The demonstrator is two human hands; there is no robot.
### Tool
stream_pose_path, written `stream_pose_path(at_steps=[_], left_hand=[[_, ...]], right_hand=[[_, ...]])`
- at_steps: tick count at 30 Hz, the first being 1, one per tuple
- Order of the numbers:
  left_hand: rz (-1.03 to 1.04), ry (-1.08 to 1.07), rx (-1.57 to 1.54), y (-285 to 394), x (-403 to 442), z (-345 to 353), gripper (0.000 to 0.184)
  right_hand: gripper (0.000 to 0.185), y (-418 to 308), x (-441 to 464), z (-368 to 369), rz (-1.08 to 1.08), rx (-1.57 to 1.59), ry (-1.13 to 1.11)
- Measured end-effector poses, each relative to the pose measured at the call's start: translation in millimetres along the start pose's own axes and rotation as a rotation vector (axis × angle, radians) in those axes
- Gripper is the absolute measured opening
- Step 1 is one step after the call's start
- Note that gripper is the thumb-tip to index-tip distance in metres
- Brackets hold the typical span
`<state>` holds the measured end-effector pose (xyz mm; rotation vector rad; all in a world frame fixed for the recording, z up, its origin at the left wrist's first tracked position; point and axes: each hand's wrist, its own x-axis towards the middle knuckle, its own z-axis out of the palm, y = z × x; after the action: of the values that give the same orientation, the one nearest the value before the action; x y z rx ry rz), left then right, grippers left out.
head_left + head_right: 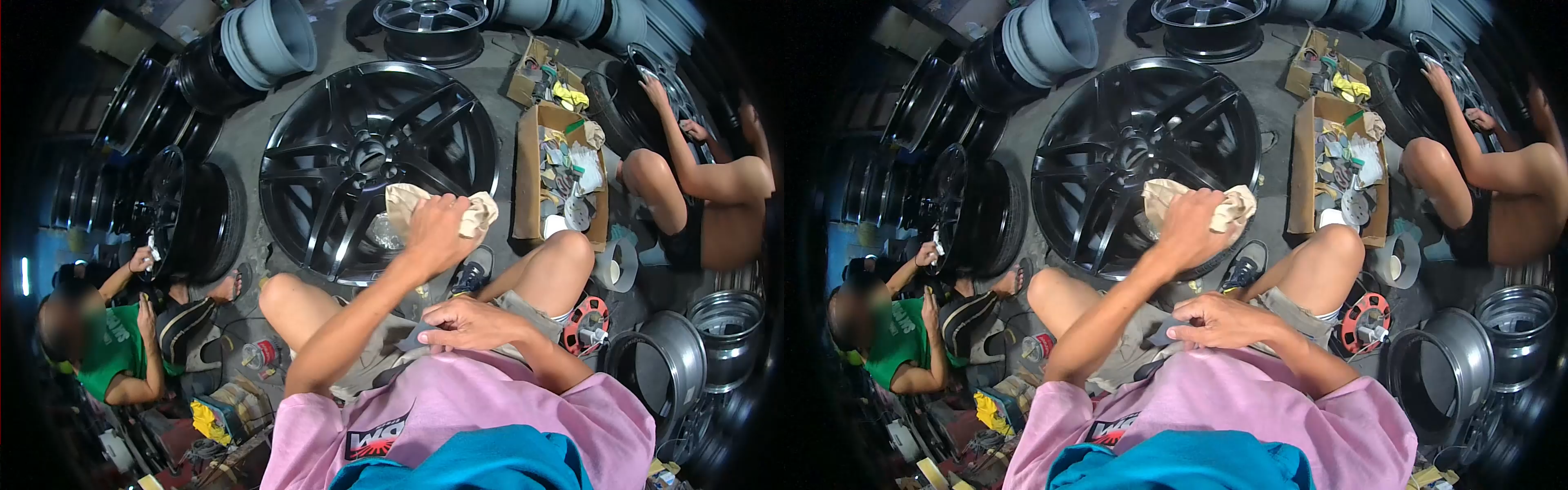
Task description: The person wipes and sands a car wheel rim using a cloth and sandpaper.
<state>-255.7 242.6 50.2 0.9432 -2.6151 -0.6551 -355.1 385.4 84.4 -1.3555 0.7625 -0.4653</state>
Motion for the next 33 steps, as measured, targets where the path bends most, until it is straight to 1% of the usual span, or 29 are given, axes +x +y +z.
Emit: stream_pose_path(at_steps=[1,3,4,5,6,7,9,10,11,13,14,15,17,18,19,20,21,23,24,26,27,29,30,31,32,33], left_hand=[[0.026,-0.027,-0.056,-11.3,1.0,-3.6,0.055],[0.141,-0.032,-0.074,-48.5,-2.7,-11.0,0.058],[0.086,-0.049,-0.035,-55.2,0.3,-28.0,0.056],[0.065,0.001,-0.064,-71.1,5.8,-34.6,0.052],[0.03,0.061,0.011,-86.9,11.9,-39.3,0.05],[-0.006,0.123,0.088,-94.1,16.0,-42.1,0.048],[-0.018,0.151,0.13,-82.3,11.9,-23.4,0.046],[0.131,0.371,0.081,-79.9,2.3,3.1,0.046],[0.138,0.224,0.005,-56.4,-5.1,1.8,0.047],[0.251,0.065,-0.023,-29.2,-11.4,-1.6,0.047],[0.299,0.075,-0.027,-42.2,-12.4,-3.8,0.047],[0.274,0.145,0.013,-60.1,-9.8,-5.6,0.047],[0.073,0.121,-0.01,-99.0,3.1,-23.0,0.047],[0.072,0.126,-0.004,-98.3,2.2,-25.3,0.047],[0.02,0.192,0.017,-96.3,1.5,-25.9,0.047],[-0.031,0.259,0.038,-93.7,1.4,-25.3,0.047],[-0.032,0.262,0.041,-80.7,-4.2,-15.6,0.047],[0.244,0.288,-0.089,-48.9,-19.0,10.8,0.046],[0.237,0.291,-0.095,-46.7,-19.7,9.4,0.046],[0.348,0.241,-0.086,-46.4,-21.1,3.4,0.047],[0.238,0.231,-0.02,-68.0,-20.5,3.8,0.049],[0.064,0.333,-0.039,-98.4,-12.7,-14.7,0.052],[0.06,0.332,-0.038,-96.0,-15.8,-14.9,0.052],[-0.026,0.316,0.01,-91.8,-17.4,-13.2,0.054],[-0.109,0.299,0.057,-85.6,-18.6,-9.5,0.056],[-0.017,0.4,0.105,-65.5,-33.3,7.4,0.063]], right_hand=[[0.037,6.5,-1.5,0.9,0.007,-0.001,0.003],[0.041,18.3,-4.3,5.9,-0.145,-0.211,0.127],[0.041,17.9,-7.1,5.8,-0.144,-0.212,0.13],[0.04,17.2,-11.6,6.6,-0.087,-0.179,0.18],[0.04,16.1,-15.6,8.2,-0.031,-0.144,0.232],[0.04,14.2,-18.4,10.8,-0.032,-0.141,0.241],[0.039,6.5,-20.3,11.5,-0.046,0.104,0.397],[0.04,0.7,-20.8,9.8,-0.104,0.135,0.409],[0.04,1.2,-19.6,8.7,-0.106,0.134,0.41],[0.039,3.6,-20.3,6.6,-0.082,0.053,0.422],[0.039,3.7,-22.2,5.2,-0.076,0.053,0.417],[0.038,3.8,-24.3,2.7,-0.077,-0.006,0.423],[0.036,2.4,-27.3,-3.2,-0.089,-0.071,0.426],[0.035,1.0,-30.0,-5.7,-0.081,-0.068,0.471],[0.033,-0.6,-31.6,-7.7,-0.073,-0.066,0.515],[0.034,-2.2,-31.4,-9.3,-0.11,-0.078,0.556],[0.034,-4.8,-31.6,-11.6,-0.113,-0.079,0.554],[0.033,-11.2,-33.1,-16.5,-0.141,-0.114,0.514],[0.033,-14.5,-33.2,-15.5,-0.133,-0.115,0.508],[0.023,-20.0,-31.7,-12.7,-0.337,-0.138,0.578],[0.023,-16.5,-32.2,-12.4,-0.332,-0.139,0.571],[0.012,-7.3,-33.7,-11.9,-0.439,-0.064,0.595],[0.01,-10.4,-36.4,-10.9,-0.398,0.011,0.606],[0.01,-9.4,-36.8,-9.6,-0.399,0.011,0.605],[0.015,-7.1,-36.6,-8.0,-0.347,0.072,0.658],[0.019,-3.7,-36.6,-7.4,-0.291,0.135,0.711]])
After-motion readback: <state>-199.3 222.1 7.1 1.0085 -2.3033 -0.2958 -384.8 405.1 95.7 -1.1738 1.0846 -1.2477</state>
